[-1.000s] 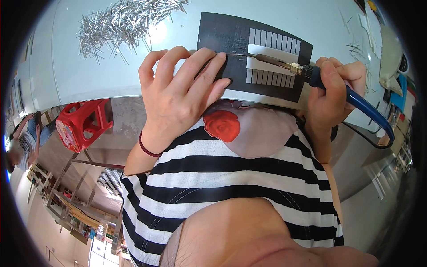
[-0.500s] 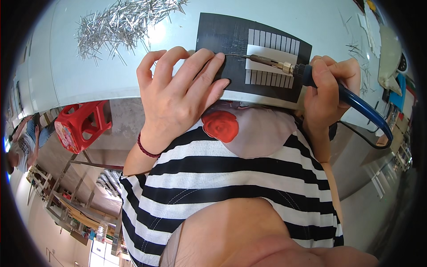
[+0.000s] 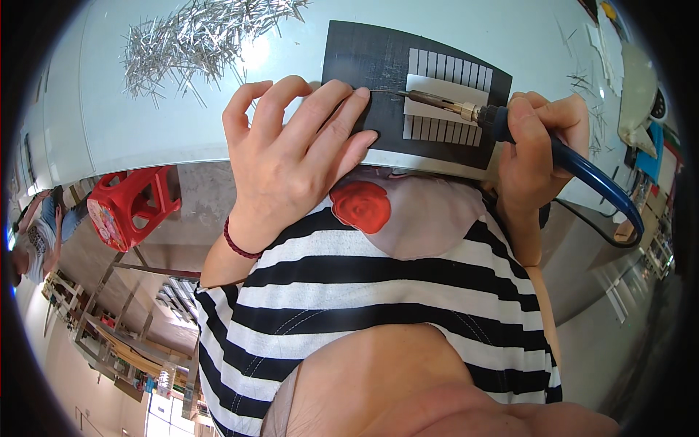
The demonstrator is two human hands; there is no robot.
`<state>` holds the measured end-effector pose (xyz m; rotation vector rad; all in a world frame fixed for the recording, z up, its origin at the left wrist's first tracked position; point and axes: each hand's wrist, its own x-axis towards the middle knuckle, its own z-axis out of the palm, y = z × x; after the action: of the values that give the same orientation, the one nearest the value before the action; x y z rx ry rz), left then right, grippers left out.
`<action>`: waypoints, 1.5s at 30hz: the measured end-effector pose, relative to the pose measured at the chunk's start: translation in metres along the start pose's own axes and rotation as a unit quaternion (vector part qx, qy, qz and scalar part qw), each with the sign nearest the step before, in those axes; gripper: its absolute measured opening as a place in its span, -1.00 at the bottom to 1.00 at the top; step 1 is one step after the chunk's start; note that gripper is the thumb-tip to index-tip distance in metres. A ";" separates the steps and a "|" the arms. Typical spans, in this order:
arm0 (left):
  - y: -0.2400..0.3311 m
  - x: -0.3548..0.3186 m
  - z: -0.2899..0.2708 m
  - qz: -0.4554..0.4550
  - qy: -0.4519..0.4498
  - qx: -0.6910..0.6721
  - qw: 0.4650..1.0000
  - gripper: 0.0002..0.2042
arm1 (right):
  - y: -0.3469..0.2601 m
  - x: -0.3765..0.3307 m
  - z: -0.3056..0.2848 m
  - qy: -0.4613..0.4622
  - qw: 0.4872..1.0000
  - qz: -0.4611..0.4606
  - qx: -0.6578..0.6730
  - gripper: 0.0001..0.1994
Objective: Soldering thin wires onto small electronic components on a workbench.
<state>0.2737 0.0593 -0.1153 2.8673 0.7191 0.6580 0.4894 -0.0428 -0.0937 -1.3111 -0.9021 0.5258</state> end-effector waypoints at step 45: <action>0.013 -0.001 0.011 0.175 -0.001 -0.028 0.984 -0.70 | 0.037 -0.004 -0.053 0.167 0.980 -0.102 0.042 -0.67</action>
<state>0.2831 0.0472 -0.1232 2.9662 0.1882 0.6994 0.5353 -0.0688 -0.1303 -1.1709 -0.7157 0.1744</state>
